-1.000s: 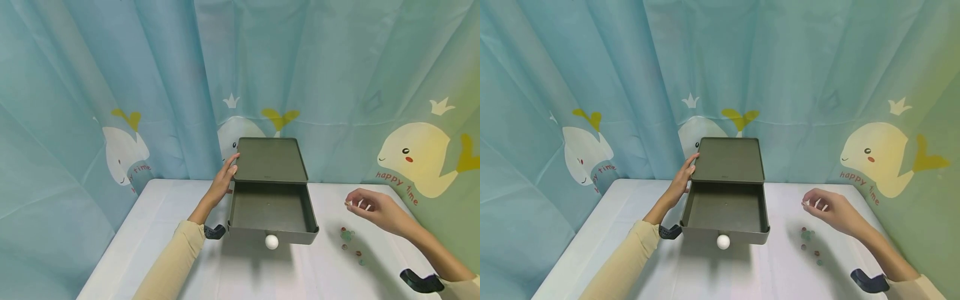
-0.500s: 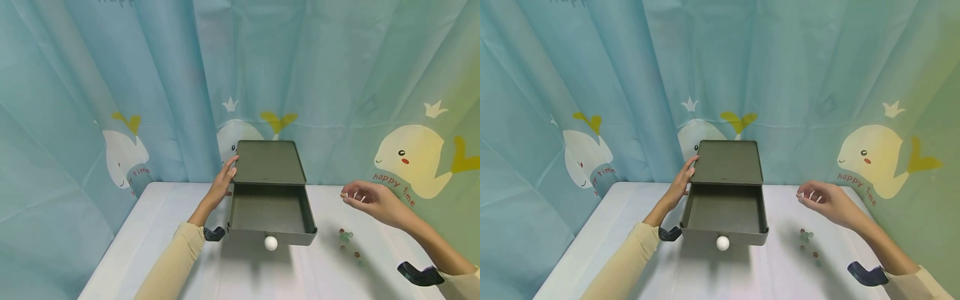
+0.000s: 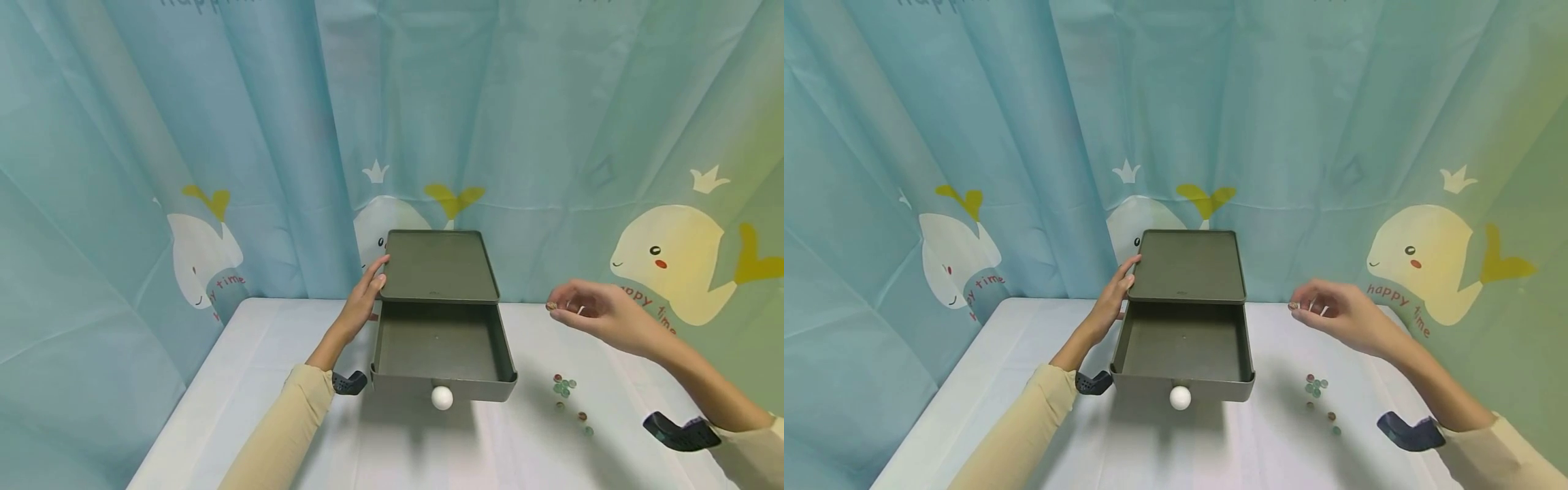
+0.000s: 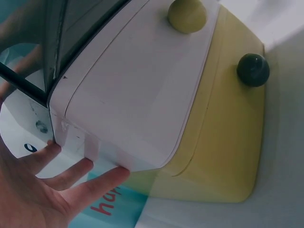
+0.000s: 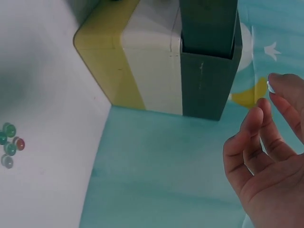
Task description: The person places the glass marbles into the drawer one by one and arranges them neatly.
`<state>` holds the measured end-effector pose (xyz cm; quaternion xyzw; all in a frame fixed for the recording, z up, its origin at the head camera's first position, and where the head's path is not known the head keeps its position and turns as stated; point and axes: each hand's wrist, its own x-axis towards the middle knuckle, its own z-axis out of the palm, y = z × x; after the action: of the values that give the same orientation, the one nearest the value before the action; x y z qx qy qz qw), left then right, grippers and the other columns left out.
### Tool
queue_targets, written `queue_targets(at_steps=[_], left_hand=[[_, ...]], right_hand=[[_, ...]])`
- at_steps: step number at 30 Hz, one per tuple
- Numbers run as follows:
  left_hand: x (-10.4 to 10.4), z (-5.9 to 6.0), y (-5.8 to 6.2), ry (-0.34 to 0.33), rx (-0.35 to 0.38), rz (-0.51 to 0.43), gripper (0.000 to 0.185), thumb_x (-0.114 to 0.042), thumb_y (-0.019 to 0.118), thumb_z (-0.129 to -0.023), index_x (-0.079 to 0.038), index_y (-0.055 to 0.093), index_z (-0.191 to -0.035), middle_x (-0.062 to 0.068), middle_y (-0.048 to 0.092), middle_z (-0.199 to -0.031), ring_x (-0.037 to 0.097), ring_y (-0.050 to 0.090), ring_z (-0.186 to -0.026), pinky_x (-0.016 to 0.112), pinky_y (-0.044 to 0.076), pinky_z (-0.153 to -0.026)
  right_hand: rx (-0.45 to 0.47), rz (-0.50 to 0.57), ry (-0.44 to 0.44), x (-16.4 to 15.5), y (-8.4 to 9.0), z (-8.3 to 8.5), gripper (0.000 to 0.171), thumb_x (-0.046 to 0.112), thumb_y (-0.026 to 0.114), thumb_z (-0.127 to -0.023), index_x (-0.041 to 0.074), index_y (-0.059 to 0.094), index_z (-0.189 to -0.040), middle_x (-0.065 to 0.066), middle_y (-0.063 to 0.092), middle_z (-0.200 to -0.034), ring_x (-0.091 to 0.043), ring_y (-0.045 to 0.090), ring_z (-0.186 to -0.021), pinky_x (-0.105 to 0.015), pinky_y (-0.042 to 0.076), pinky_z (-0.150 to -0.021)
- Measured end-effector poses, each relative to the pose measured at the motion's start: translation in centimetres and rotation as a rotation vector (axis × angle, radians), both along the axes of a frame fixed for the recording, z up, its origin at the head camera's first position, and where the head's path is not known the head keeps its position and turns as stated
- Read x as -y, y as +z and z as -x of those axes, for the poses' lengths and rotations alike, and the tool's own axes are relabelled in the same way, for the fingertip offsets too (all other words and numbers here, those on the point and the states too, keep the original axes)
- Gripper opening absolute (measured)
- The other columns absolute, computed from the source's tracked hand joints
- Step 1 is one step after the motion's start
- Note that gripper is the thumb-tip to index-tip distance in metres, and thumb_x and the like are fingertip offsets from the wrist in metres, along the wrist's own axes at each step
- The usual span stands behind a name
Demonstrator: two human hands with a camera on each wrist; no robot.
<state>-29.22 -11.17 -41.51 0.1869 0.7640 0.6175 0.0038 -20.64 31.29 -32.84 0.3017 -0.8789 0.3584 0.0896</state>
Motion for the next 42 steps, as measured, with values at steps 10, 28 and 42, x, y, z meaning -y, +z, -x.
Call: queue_targets(at_steps=[10, 28, 42], left_hand=[[0.1, 0.0, -0.1, 0.006, 0.007, 0.003, 0.054, -0.049, 0.037, -0.108, -0.040, 0.029, -0.161, -0.002, 0.016, -0.170, 0.040, 0.031, -0.148, 0.070, 0.052, -0.085], [0.0, 0.2, -0.2, 0.011, 0.006, 0.012, 0.054, -0.050, 0.037, -0.108, -0.043, 0.029, -0.161, -0.002, 0.019, -0.169, 0.040, 0.034, -0.146, 0.069, 0.053, -0.084], [0.1, 0.2, -0.1, 0.011, 0.007, 0.013, 0.053, -0.049, 0.037, -0.108, -0.043, 0.029, -0.160, -0.004, 0.020, -0.169, 0.038, 0.034, -0.147, 0.068, 0.054, -0.083]], right_hand=[[0.086, 0.000, 0.068, 2.0, 2.0, 0.8, 0.014, 0.009, 0.075, -0.095, 0.019, 0.070, -0.103, -0.001, 0.070, -0.098, -0.014, 0.063, -0.080, -0.025, 0.050, -0.066], [0.149, -0.028, 0.281, 7.5, 4.2, 3.1, 0.013, 0.010, 0.076, -0.094, 0.014, 0.071, -0.104, 0.003, 0.068, -0.087, -0.016, 0.061, -0.071, -0.026, 0.051, -0.059], [0.226, -0.079, 0.347, 11.6, 4.6, 3.7, 0.011, 0.018, 0.077, -0.094, 0.021, 0.071, -0.102, -0.001, 0.069, -0.081, -0.018, 0.063, -0.073, -0.029, 0.053, -0.062]])
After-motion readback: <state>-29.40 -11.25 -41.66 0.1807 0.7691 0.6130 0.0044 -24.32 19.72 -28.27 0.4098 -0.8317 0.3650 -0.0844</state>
